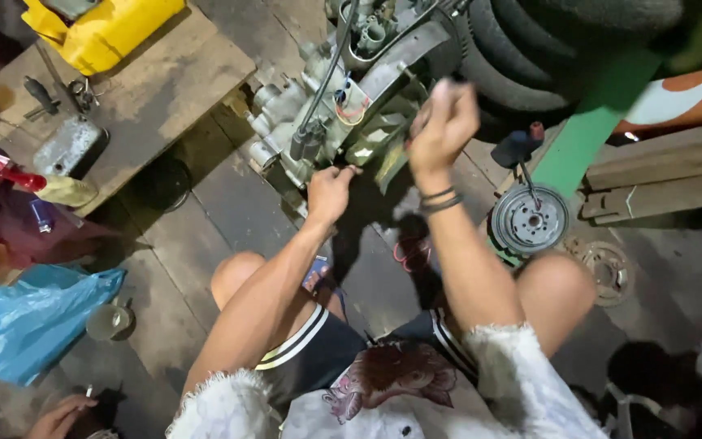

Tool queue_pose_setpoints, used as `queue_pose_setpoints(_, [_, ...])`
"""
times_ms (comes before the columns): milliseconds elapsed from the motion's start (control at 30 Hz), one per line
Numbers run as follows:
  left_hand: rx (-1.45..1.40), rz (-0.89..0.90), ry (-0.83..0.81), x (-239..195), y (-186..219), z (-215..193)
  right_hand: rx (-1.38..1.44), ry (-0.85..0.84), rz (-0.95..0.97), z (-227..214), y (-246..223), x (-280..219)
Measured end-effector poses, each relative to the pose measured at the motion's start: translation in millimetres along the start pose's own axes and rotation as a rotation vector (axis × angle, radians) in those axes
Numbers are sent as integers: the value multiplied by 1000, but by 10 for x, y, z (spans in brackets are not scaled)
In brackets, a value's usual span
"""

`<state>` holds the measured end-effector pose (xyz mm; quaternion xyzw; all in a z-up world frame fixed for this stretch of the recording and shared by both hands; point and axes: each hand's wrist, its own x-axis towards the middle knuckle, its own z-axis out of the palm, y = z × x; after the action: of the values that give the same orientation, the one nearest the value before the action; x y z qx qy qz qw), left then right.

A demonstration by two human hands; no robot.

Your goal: Cleaning and inspecting a motorcycle engine casing using a wire brush and a screwdriver.

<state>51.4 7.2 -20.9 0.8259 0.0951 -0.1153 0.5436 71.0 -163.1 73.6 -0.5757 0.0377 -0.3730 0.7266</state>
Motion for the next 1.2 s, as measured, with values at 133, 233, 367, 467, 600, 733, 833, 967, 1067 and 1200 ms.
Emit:
queue_pose_setpoints(133, [6,59,24,76,-124,45,-5,-28,-42,-181,114,79])
queue_pose_setpoints(233, [68,16,22,-22,-92,35,97,43,-80,-160,-403,333])
queue_pose_setpoints(367, [30,-21,7,-8,134,-12,-72,117,-144,28,113,166])
queue_pose_setpoints(467, [35,-38,2,-93,51,-14,-209,193,-108,-86,543,-81])
queue_pose_setpoints(600, [7,-36,7,-38,54,-21,-1,237,-100,-73,-287,466])
queue_pose_setpoints(733, [18,-65,-9,-11,16,3,-146,301,-172,91,-69,180])
queue_pose_setpoints(833, [7,-72,-13,-48,-13,13,-63,180,7,-99,330,-88])
queue_pose_setpoints(967, [34,-60,-22,-46,109,10,35,206,-121,-75,-275,305])
queue_pose_setpoints(1067, [39,-75,-19,-68,107,-27,-30,173,-187,21,-76,54])
queue_pose_setpoints(1200, [39,-69,-18,-85,131,4,-228,137,-203,-123,419,-239])
